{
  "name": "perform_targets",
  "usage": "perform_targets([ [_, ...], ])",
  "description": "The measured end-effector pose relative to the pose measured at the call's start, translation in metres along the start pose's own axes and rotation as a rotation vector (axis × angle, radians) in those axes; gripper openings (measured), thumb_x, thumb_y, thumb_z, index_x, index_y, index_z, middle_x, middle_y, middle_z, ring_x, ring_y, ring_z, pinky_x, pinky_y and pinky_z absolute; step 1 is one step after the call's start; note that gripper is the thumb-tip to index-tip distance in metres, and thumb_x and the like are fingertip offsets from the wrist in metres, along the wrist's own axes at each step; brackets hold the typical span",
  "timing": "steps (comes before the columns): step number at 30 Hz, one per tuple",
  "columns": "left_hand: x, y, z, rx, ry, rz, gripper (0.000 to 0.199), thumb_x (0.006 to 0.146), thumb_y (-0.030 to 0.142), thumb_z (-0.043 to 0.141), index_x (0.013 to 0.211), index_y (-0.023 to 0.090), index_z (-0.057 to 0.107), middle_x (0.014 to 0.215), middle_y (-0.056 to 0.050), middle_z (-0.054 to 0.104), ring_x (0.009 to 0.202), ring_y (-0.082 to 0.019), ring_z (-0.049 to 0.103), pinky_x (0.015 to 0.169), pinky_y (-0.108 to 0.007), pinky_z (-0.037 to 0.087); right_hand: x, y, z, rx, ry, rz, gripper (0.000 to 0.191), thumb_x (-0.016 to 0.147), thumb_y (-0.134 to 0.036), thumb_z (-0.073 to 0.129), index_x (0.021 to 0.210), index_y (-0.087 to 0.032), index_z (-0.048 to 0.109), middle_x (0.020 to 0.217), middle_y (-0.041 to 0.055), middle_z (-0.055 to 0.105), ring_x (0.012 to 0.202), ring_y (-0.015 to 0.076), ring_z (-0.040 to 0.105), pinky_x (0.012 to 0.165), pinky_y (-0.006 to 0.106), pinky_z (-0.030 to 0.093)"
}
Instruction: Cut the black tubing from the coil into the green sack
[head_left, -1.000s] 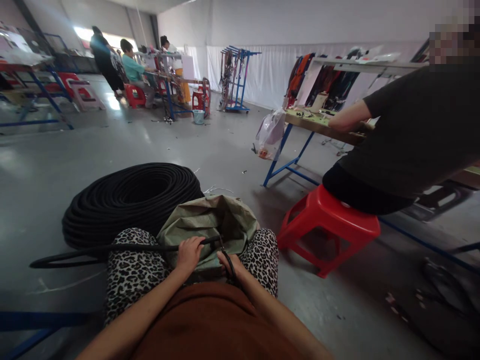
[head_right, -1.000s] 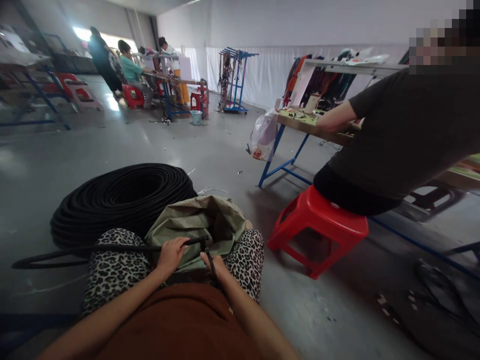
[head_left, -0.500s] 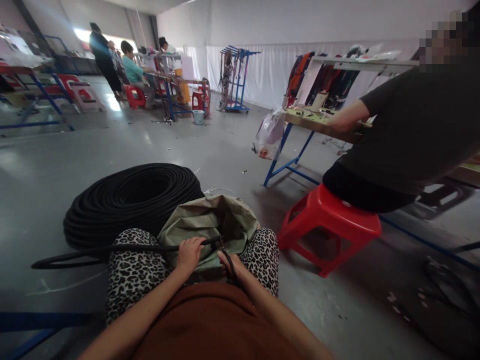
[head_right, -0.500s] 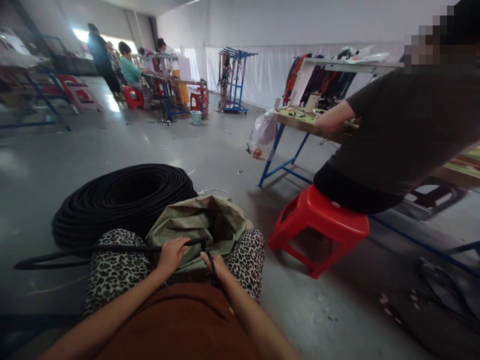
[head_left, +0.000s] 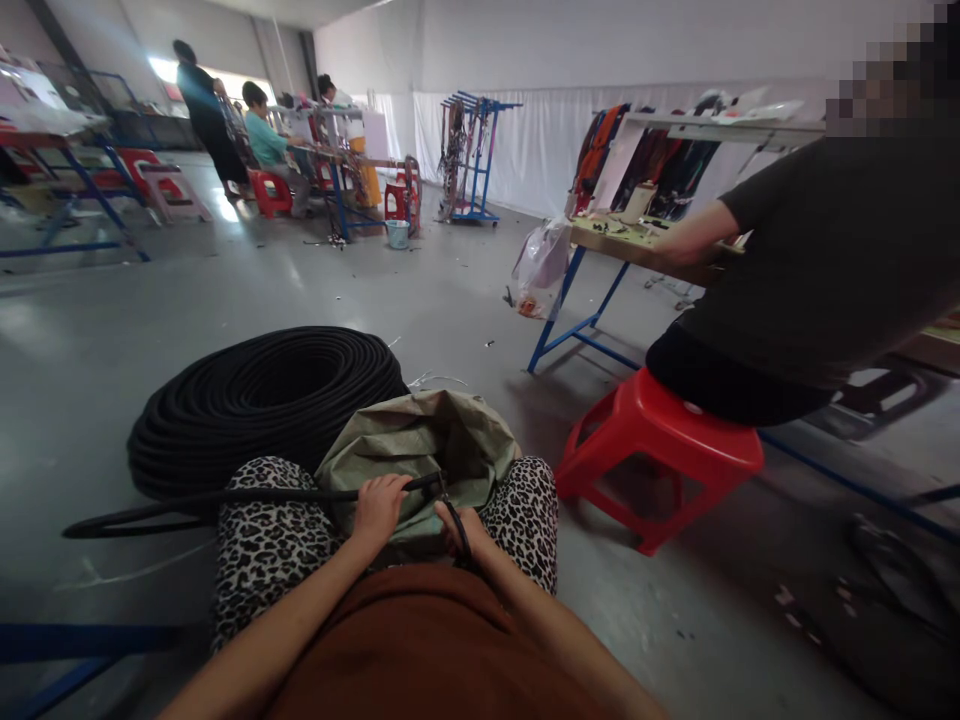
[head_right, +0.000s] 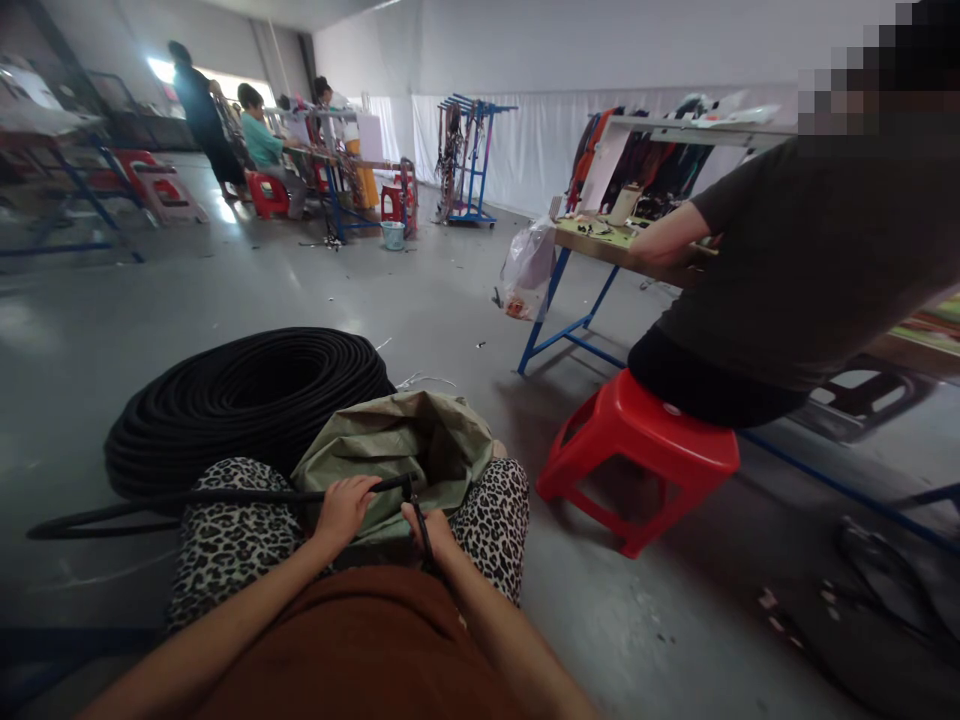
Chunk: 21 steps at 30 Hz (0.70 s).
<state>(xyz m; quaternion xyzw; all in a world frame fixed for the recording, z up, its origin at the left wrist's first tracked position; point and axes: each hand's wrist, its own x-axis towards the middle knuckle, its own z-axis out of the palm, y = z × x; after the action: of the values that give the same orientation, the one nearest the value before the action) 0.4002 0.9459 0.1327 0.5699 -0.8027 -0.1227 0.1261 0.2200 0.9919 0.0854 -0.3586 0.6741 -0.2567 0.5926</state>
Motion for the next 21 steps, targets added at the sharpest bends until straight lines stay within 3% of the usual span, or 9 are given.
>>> perform_targets([
  [14,-0.001,0.003,0.000,0.020,-0.053,0.003,0.036,0.087,0.017,0.047,0.117,0.024,0.064,0.115,-0.007,0.069,0.104,-0.022,0.061,0.089,-0.036,0.042,0.008,0.004,-0.002,-0.275,0.102,-0.093,0.052,0.091,-0.051,0.049,0.058,-0.012,0.061,0.050,0.0028,0.052,0.053,0.0140,0.055,0.048,0.021,0.039],
  [21,0.000,0.001,-0.002,0.052,-0.055,-0.003,0.032,0.085,0.018,0.050,0.113,0.021,0.066,0.108,-0.008,0.069,0.102,-0.023,0.061,0.089,-0.036,0.042,0.014,0.009,-0.002,-0.304,0.113,-0.099,0.052,0.091,-0.051,0.050,0.052,-0.016,0.055,0.048,0.0026,0.048,0.054,0.0146,0.055,0.048,0.020,0.037],
])
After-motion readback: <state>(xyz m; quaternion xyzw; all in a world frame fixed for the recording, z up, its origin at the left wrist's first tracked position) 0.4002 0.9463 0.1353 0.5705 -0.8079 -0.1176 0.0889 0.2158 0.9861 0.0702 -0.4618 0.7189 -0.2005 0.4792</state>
